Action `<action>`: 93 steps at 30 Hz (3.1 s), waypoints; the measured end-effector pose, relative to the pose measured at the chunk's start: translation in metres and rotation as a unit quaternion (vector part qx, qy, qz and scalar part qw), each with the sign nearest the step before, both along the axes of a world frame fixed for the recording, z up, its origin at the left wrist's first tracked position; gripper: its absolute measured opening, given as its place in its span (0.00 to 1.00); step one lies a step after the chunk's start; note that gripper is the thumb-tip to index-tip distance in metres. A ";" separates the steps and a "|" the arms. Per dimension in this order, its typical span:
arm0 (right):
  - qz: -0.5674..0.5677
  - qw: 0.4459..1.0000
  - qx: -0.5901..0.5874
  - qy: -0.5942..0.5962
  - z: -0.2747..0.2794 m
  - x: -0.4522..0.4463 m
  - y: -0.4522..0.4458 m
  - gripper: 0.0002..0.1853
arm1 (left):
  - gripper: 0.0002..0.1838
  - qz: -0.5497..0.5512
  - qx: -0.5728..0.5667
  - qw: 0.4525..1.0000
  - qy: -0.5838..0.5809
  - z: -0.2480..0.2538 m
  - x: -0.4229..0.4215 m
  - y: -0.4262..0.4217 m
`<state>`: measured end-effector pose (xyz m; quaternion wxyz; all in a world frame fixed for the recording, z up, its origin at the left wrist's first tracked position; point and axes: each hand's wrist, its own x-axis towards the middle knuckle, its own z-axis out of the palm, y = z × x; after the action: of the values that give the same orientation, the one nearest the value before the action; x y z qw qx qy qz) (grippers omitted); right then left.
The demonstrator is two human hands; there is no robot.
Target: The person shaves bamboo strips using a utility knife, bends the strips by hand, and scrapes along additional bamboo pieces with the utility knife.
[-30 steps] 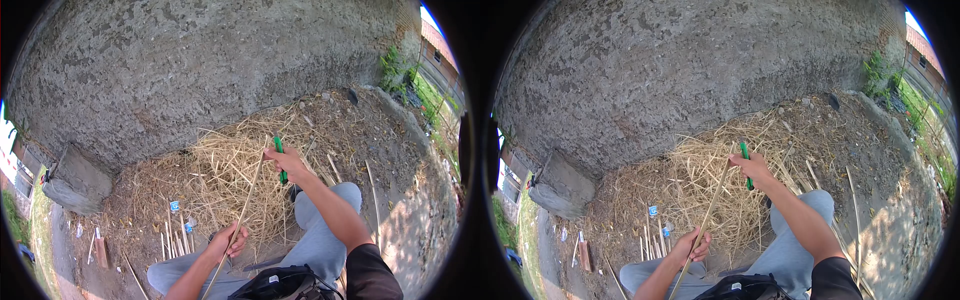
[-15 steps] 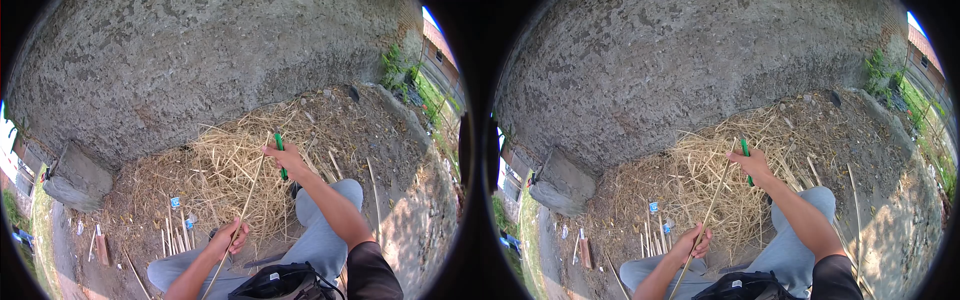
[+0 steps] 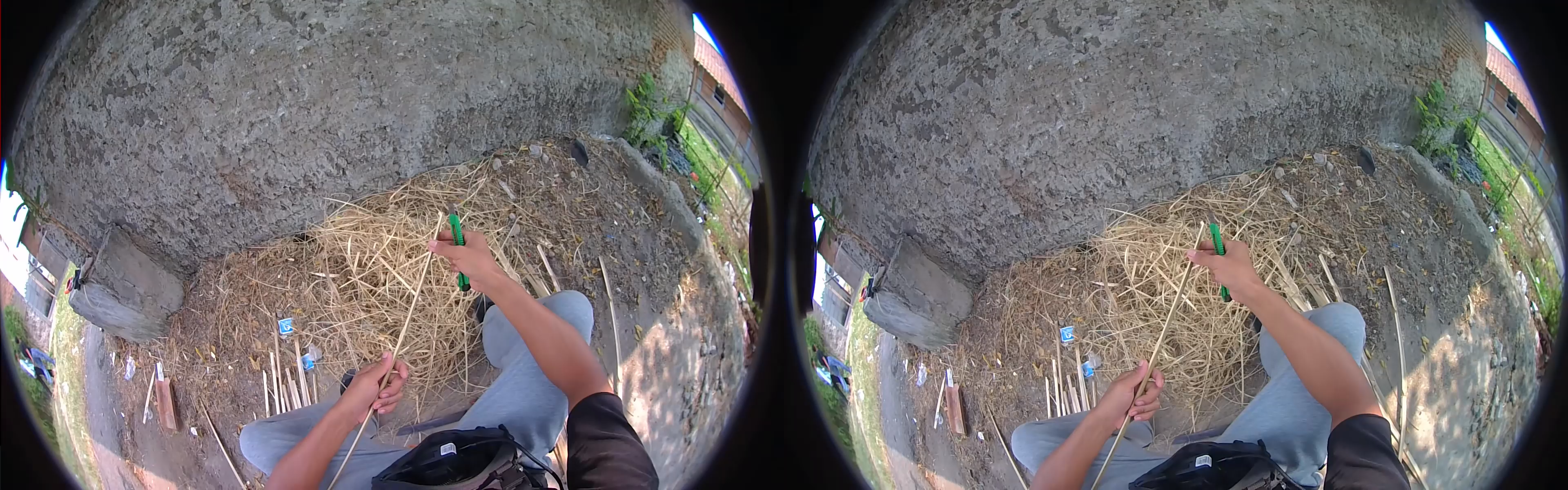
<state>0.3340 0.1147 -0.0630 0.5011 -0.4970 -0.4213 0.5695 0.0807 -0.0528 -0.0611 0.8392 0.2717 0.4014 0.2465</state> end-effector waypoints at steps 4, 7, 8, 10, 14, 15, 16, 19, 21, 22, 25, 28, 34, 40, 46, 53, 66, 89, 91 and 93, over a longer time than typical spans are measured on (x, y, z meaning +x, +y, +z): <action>0.003 1.000 -0.002 -0.001 -0.002 0.000 0.001 0.18 | 0.27 0.004 0.000 1.000 0.004 0.001 0.001 0.000; -0.001 1.000 0.004 -0.021 -0.003 0.001 0.000 0.19 | 0.27 0.007 0.010 1.000 0.012 -0.002 0.000 0.001; 0.004 0.998 0.008 -0.069 -0.009 0.004 0.004 0.20 | 0.27 0.007 0.022 1.000 0.019 -0.003 -0.001 0.001; 0.013 0.993 0.013 -0.117 -0.005 0.001 0.001 0.21 | 0.28 0.020 0.024 0.999 0.025 -0.002 0.000 0.001; -0.032 0.880 0.264 -0.394 -0.008 -0.011 -0.026 0.19 | 0.28 0.014 0.160 0.961 0.226 0.005 0.003 0.001; -0.038 0.843 0.345 -0.412 -0.012 -0.015 -0.036 0.18 | 0.28 0.019 0.159 0.961 0.224 -0.001 0.001 0.003; -0.033 0.841 0.347 -0.413 -0.009 -0.020 -0.049 0.18 | 0.27 0.006 0.258 0.920 0.295 -0.011 -0.002 0.008; 0.089 0.842 0.352 -0.399 -0.001 -0.037 -0.087 0.17 | 0.25 0.013 0.356 0.851 0.387 -0.015 -0.002 0.012; 0.157 0.840 0.363 -0.370 -0.001 -0.045 -0.100 0.16 | 0.24 0.029 0.359 0.837 0.412 -0.017 -0.001 0.012; 0.186 0.830 0.351 -0.391 0.001 -0.046 -0.102 0.15 | 0.22 0.017 0.366 0.826 0.429 -0.021 -0.002 0.013; 0.167 0.806 0.397 -0.406 -0.005 -0.050 -0.100 0.12 | 0.21 0.013 0.371 0.811 0.451 -0.019 -0.001 0.013; 0.149 0.791 0.414 -0.426 -0.009 -0.050 -0.095 0.10 | 0.20 0.032 0.373 0.808 0.455 -0.016 0.002 0.012; 0.120 0.830 0.414 -0.353 -0.010 -0.051 -0.096 0.08 | 0.13 0.018 0.324 0.819 0.473 -0.002 0.006 0.004; 0.080 0.815 0.420 -0.392 -0.011 -0.048 -0.093 0.09 | 0.08 0.005 0.339 0.810 0.478 -0.004 0.009 0.001; 0.096 0.815 0.409 -0.399 -0.012 -0.045 -0.091 0.07 | 0.07 -0.019 0.344 0.795 0.500 0.000 0.008 -0.004; 0.085 0.818 0.393 -0.411 -0.013 -0.038 -0.072 0.09 | 0.11 -0.063 0.326 0.803 0.496 0.020 0.009 -0.010; 0.060 0.838 0.171 -0.515 -0.036 0.001 -0.014 0.11 | 0.08 -0.080 0.353 0.799 0.480 0.000 0.000 -0.031; 0.153 0.891 0.210 -0.373 0.005 -0.038 -0.083 0.11 | 0.11 -0.079 0.290 0.903 0.307 -0.061 -0.023 0.005; 0.149 0.880 0.277 -0.357 0.005 -0.038 -0.087 0.11 | 0.12 -0.074 0.244 0.924 0.287 -0.050 -0.017 0.006; 0.158 0.877 0.273 -0.363 0.002 -0.036 -0.090 0.12 | 0.13 -0.073 0.213 0.933 0.282 -0.039 -0.013 0.007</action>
<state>0.2976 0.0246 -0.0610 0.3320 -0.4392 -0.7852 0.2836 0.0676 -0.0454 -0.1004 0.6295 0.5312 0.5386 0.1774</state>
